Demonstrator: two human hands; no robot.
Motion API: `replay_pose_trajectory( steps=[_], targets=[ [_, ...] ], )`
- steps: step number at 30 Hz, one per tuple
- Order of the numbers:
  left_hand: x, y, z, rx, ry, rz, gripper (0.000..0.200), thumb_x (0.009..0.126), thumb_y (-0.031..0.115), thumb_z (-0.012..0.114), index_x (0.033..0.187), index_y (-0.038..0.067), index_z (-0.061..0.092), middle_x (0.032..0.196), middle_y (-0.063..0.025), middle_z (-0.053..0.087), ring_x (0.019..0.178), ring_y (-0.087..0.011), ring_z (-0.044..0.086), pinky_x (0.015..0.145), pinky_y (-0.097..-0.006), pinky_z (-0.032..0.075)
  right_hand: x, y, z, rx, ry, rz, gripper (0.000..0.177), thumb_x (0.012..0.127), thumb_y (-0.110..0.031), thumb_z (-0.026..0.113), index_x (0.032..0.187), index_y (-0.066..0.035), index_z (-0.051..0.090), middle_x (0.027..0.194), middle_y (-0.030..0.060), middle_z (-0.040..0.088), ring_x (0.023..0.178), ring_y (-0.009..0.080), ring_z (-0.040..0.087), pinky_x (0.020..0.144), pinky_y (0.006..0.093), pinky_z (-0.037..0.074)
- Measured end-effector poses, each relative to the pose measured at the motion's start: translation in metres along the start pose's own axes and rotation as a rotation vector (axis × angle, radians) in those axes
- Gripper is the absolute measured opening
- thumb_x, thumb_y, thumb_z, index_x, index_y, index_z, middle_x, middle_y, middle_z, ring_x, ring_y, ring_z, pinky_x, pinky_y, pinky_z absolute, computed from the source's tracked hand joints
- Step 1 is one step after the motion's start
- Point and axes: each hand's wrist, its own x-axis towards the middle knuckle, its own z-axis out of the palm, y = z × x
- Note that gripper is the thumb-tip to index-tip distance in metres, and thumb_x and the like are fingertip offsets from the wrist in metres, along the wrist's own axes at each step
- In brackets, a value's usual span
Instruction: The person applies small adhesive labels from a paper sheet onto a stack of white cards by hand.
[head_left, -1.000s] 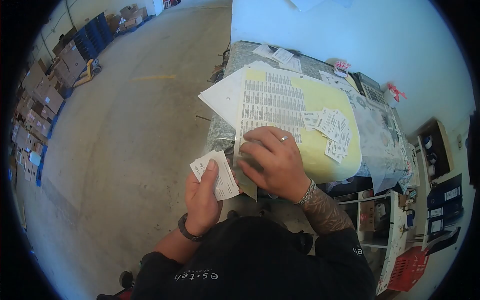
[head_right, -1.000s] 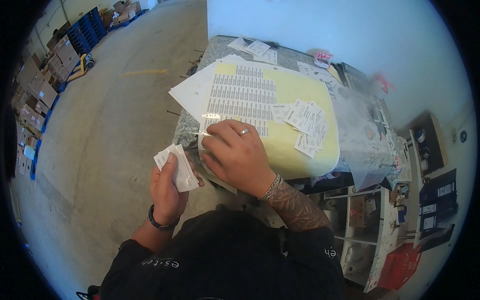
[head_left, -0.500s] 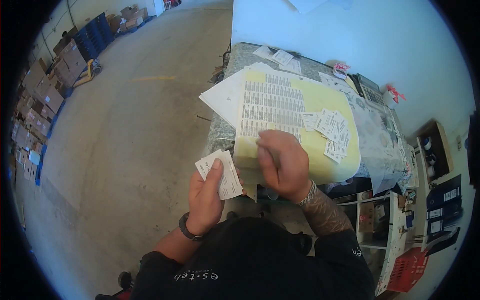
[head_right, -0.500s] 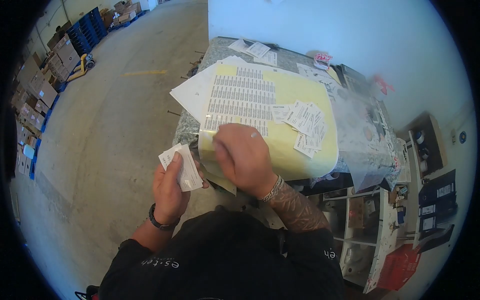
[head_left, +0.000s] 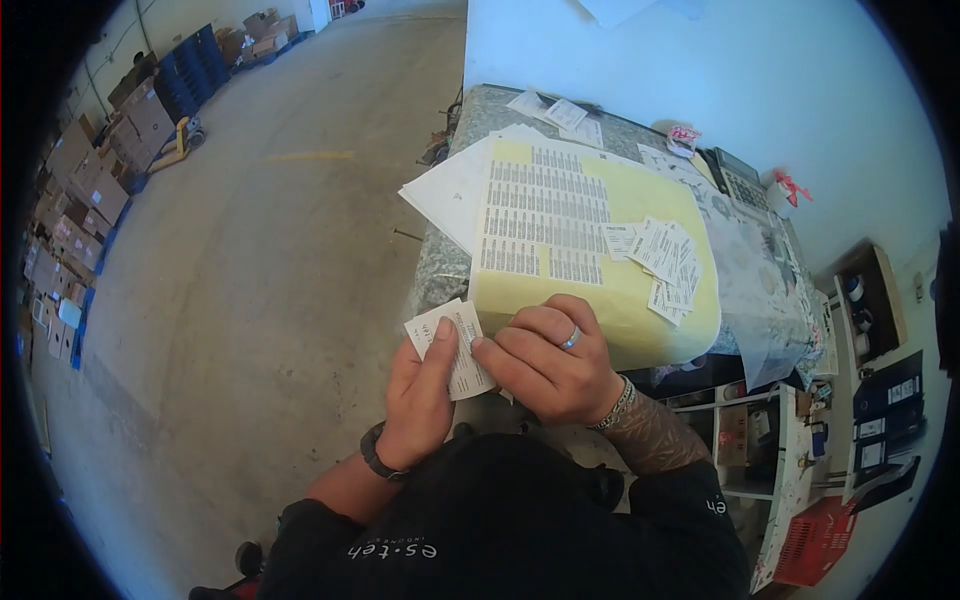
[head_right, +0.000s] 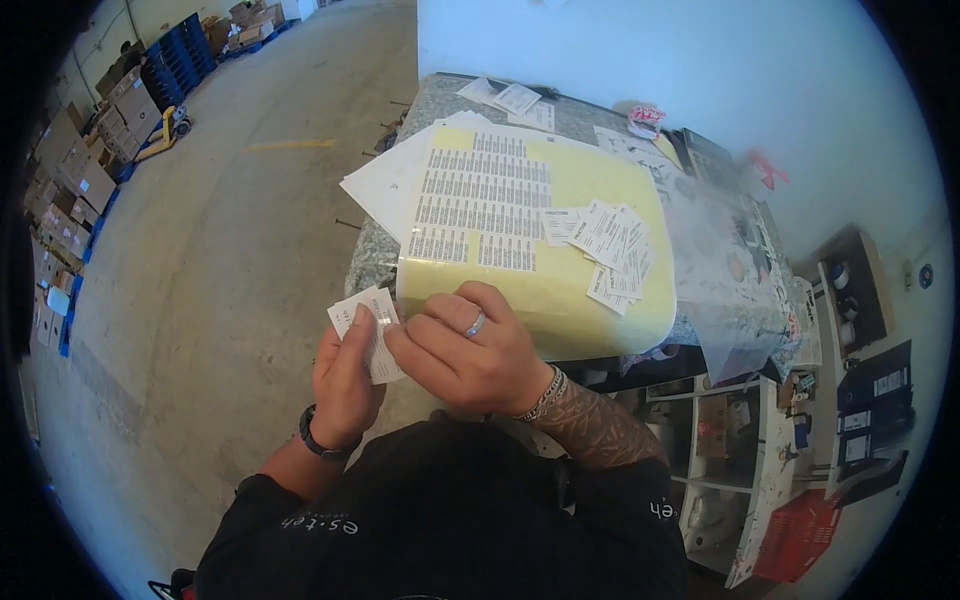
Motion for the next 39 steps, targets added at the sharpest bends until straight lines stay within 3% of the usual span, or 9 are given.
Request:
replay_pose_trajectory(
  steps=[3,16,24,28,33,39],
  targets=[
    [0.0,0.002,0.002,0.012,-0.019,0.001,0.028,0.109,0.022,0.047,0.122,0.001,0.061,0.111,-0.0073,0.069,0.098,-0.0129,0.065,0.085,-0.0285,0.052,0.0,0.001,0.003,-0.015,0.013,-0.007,0.022,0.079,-0.017,0.063,0.097,-0.008,0.07,0.086,-0.0015,0.06,0.084,0.0164,0.058,0.077,0.0359,0.046],
    [0.0,-0.003,0.0,0.086,-0.007,0.036,0.028,0.109,0.021,0.048,0.125,0.002,0.06,0.113,-0.0053,0.068,0.1,-0.0106,0.064,0.084,-0.0269,0.052,0.004,0.002,0.0,-0.015,-0.044,0.014,0.022,0.078,-0.018,0.063,0.096,-0.008,0.068,0.084,-0.0007,0.057,0.085,0.017,0.059,0.078,0.0363,0.047],
    [0.003,-0.006,0.0,0.338,0.04,0.18,0.026,0.109,0.021,0.048,0.119,0.002,0.062,0.108,-0.0043,0.069,0.095,-0.0095,0.063,0.081,-0.0259,0.05,0.006,0.001,-0.003,0.04,-0.11,0.02,0.023,0.078,-0.018,0.064,0.098,-0.007,0.069,0.08,-0.0003,0.054,0.08,0.0175,0.056,0.073,0.0348,0.045],
    [0.004,0.001,-0.006,0.247,-0.001,0.084,0.027,0.109,0.023,0.048,0.119,0.002,0.062,0.106,-0.0042,0.069,0.094,-0.0096,0.063,0.08,-0.0259,0.05,0.002,0.001,-0.005,0.09,-0.161,-0.032,0.026,0.076,-0.019,0.068,0.1,-0.008,0.07,0.078,-0.0009,0.053,0.079,0.0177,0.056,0.072,0.0342,0.045],
    [0.002,0.001,0.002,0.133,0.025,0.076,0.034,0.111,0.025,0.043,0.122,-0.002,0.061,0.104,-0.0054,0.068,0.092,-0.0081,0.063,0.08,-0.0257,0.052,0.004,0.005,-0.007,0.121,-0.098,0.111,0.033,0.076,-0.025,0.076,0.106,-0.012,0.074,0.078,-0.0012,0.055,0.079,0.0201,0.058,0.073,0.0349,0.047],
    [-0.004,0.008,0.004,0.155,-0.06,0.005,0.033,0.11,0.024,0.042,0.125,0.0,0.06,0.111,-0.0056,0.068,0.097,-0.0106,0.064,0.082,-0.0256,0.051,0.009,0.012,-0.012,0.169,-0.132,0.093,0.035,0.077,-0.028,0.075,0.108,-0.011,0.074,0.079,0.0005,0.059,0.078,0.0221,0.058,0.072,0.0375,0.046]
  ],
)
